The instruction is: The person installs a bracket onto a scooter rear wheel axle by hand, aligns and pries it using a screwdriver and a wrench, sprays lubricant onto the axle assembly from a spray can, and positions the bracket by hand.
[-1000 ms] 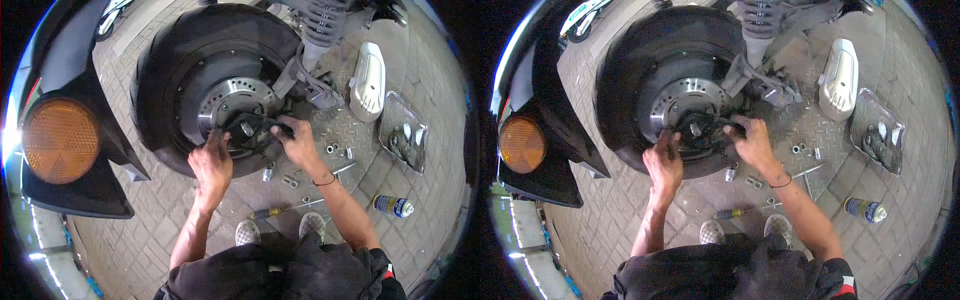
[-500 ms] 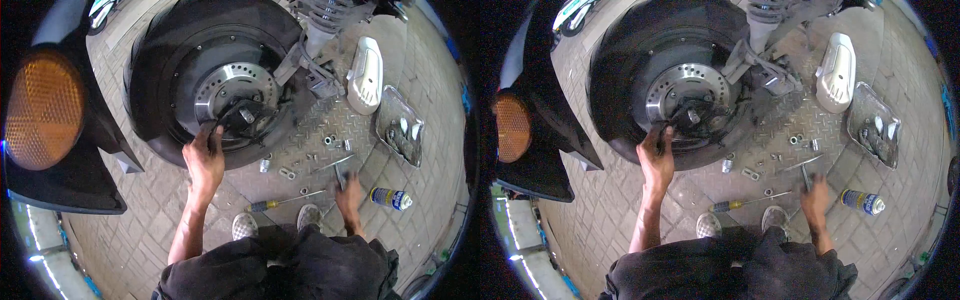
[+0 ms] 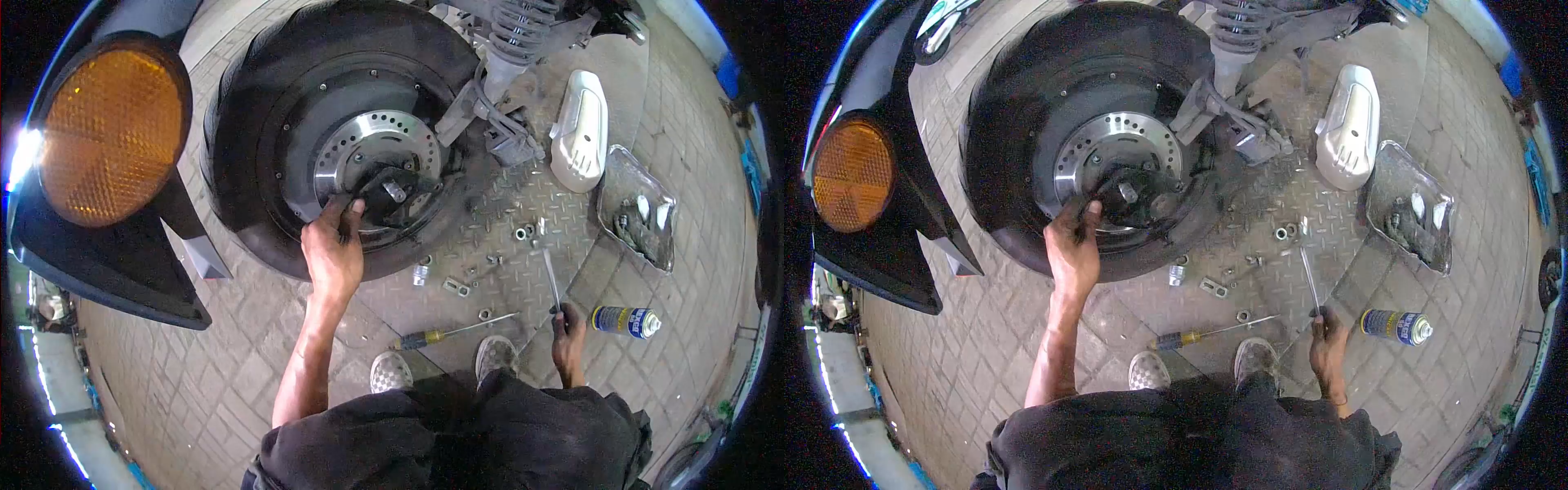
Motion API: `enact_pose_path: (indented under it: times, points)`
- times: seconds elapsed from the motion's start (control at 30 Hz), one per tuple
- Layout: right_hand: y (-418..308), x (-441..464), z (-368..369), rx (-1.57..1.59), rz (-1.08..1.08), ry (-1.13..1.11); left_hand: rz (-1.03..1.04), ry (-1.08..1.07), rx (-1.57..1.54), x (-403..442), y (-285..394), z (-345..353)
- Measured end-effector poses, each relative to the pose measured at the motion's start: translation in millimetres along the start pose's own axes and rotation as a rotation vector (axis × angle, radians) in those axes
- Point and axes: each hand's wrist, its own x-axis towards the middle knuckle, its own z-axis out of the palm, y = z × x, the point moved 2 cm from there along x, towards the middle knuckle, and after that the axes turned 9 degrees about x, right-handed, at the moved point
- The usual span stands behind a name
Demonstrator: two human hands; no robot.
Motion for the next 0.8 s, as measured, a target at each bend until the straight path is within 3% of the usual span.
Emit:
enact_pose_path:
  times: [0.07, 0.1, 0.17, 0.27, 0.3, 0.37, 0.43, 0.5, 0.53, 0.63, 0.7, 0.77, 0.8]
  points:
    - [-52.0, -1.4, 9.3, 0.425, 0.184, -0.127, -0.028, -0.046, 0.088, 0.4, -1.9, -1.3]
    - [-79.3, 0.5, 15.5, 0.427, 0.19, -0.128, -0.029, -0.051, 0.092, -0.2, -2.8, -1.1]
    - [-114.9, 4.4, 32.3, 0.722, 0.344, -0.305, -0.012, -0.043, 0.089, 1.7, -2.3, -1.9]
    - [-116.3, 9.6, 58.7, 0.827, 0.346, -0.34, -0.048, -0.058, 0.113, 1.5, 4.9, -4.0]
    - [-124.5, 5.5, 73.8, 0.833, 0.346, -0.347, -0.048, -0.055, 0.121, 1.3, 4.4, -4.4]
    - [-135.1, -4.3, 97.9, 1.026, 0.613, -0.123, -0.034, -0.039, 0.142, -0.5, 3.5, -2.0]
    - [-123.5, -3.3, 111.9, 0.951, 0.663, -0.172, -0.022, -0.053, 0.153, 1.6, 3.9, -1.9]
    - [-128.4, -5.0, 107.9, 0.956, 0.589, -0.41, 0.005, -0.037, 0.155, 1.8, 2.5, -1.0]
    - [-118.3, -5.0, 107.1, 0.905, 0.647, -0.242, 0.003, -0.037, 0.158, 1.6, 3.5, -0.7]
    - [-129.7, -8.0, 96.7, 1.085, 0.634, -0.216, -0.032, -0.022, 0.137, -1.8, 4.4, -1.1]
    - [-123.8, -17.5, 106.6, 0.973, 0.685, -0.165, -0.003, -0.004, 0.122, -1.6, 5.0, 0.7]
    - [-121.2, -24.2, 111.6, 0.912, 0.668, -0.318, 0.024, 0.011, 0.118, -1.2, 6.0, 0.6]
    - [-120.5, -18.2, 109.7, 0.92, 0.629, -0.238, 0.044, 0.032, 0.116, -1.3, 5.8, -0.4]
